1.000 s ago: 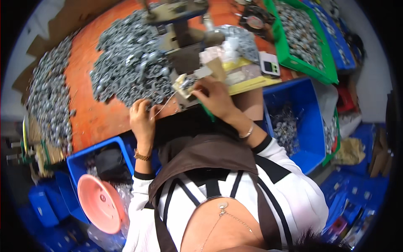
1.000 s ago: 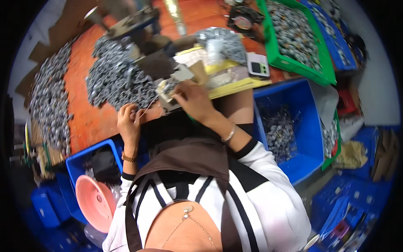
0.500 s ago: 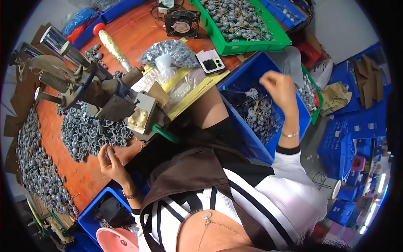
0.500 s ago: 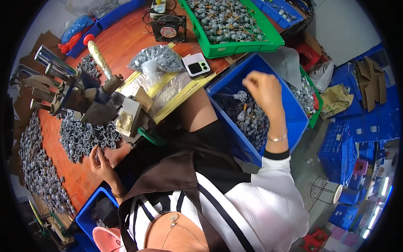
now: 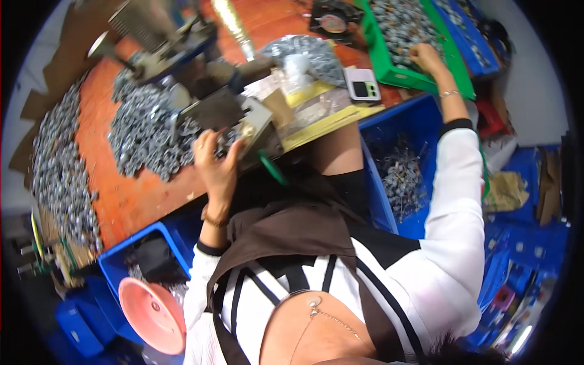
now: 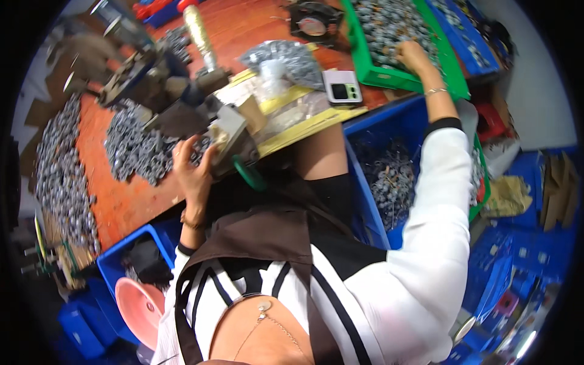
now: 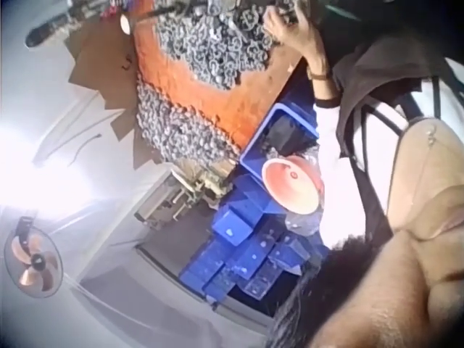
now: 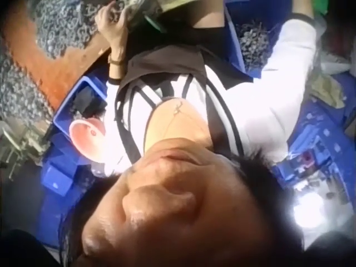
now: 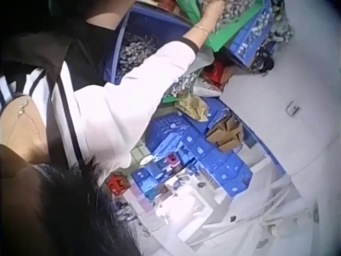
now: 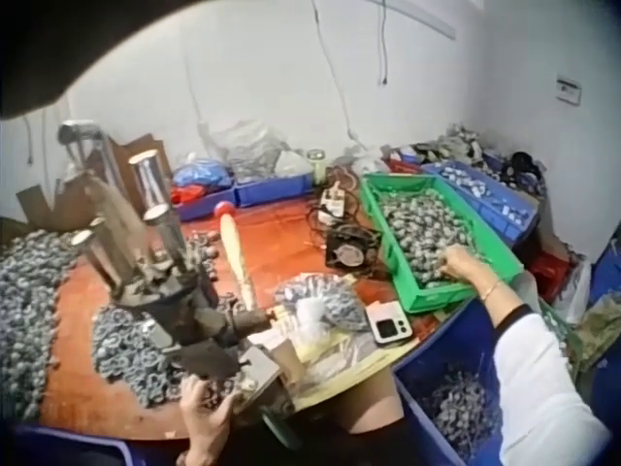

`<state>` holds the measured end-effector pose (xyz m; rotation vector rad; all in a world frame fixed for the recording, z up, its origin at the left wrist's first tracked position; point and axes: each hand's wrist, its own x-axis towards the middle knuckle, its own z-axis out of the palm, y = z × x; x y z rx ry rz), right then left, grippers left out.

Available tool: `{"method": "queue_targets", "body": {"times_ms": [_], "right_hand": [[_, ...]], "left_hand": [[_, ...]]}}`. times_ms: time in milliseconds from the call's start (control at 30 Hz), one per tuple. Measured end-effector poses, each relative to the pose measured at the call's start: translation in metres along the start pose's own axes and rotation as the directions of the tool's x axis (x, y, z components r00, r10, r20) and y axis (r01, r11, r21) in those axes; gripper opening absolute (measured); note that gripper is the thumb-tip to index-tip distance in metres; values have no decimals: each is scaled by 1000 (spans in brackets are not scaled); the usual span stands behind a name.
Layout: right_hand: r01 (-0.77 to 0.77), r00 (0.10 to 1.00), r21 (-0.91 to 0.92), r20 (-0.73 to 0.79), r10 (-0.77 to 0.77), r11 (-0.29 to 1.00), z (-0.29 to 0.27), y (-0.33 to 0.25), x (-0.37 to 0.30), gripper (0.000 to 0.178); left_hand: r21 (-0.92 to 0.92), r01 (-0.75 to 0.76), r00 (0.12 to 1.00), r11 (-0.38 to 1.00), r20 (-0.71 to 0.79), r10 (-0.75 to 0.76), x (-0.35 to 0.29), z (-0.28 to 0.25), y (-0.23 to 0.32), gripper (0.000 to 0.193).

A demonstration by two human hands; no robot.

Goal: Assembling small mechanical parts using a manual press machine at a workbench.

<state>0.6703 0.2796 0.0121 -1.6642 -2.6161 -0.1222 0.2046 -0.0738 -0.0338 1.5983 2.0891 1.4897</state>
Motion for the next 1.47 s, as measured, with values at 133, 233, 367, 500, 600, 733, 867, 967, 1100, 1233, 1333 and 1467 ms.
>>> {"method": "queue_targets", "body": {"times_ms": [133, 233, 367, 500, 600, 733, 867, 967, 1100, 1233, 1333, 1467], "right_hand": [[-161, 759, 82, -627, 177, 984, -28, 3, -1, 18], [221, 457, 678, -707, 539, 701, -68, 14, -12, 19], [508, 361, 673, -733, 577, 538, -117, -37, -21, 19], [615, 334, 667, -703, 628, 419, -136, -90, -47, 19], [680, 386, 672, -668, 636, 293, -131, -110, -62, 19], [674, 535, 728, -599, 595, 126, -122, -140, -86, 18], [647, 673, 763, -576, 464, 10, -114, -171, -105, 18], [609, 776, 781, -551, 307, -137, -107, -185, -122, 16], [563, 820, 826, -563, 102, 31, -99, -205, -153, 22], [385, 921, 917, -388, 12, 104, -84, -234, -163, 11], [223, 975, 973, -223, -9, 57, -71, -251, -172, 11], [93, 993, 995, -90, -74, 41, -64, -275, -177, 11]], "left_hand": [[92, -38, 999, 995, -17, 39, 1, 11, 2, 39], [-41, 28, 1000, 999, -4, -29, -2, 22, -4, 42], [-64, 52, 998, 997, 30, -51, -2, 21, -5, 44], [-20, 11, 1000, 1000, 18, -11, -4, 24, -11, 44], [-58, 71, 997, 996, -10, -72, -6, 29, -9, 43], [-38, 43, 995, 998, 90, -40, -1, 21, -14, 44], [22, -47, 981, 999, 192, 42, -1, 7, -14, 43], [40, -115, 987, 993, 121, 109, -1, -6, -10, 42], [249, -291, 939, 924, -108, 325, 60, -59, -43, 30], [613, 90, 969, 785, -237, 74, 131, -121, -149, 31], [590, 193, 974, 784, -214, -78, 163, -119, -172, 40], [610, 164, 985, 775, -141, -98, 180, -111, -178, 39]]}}
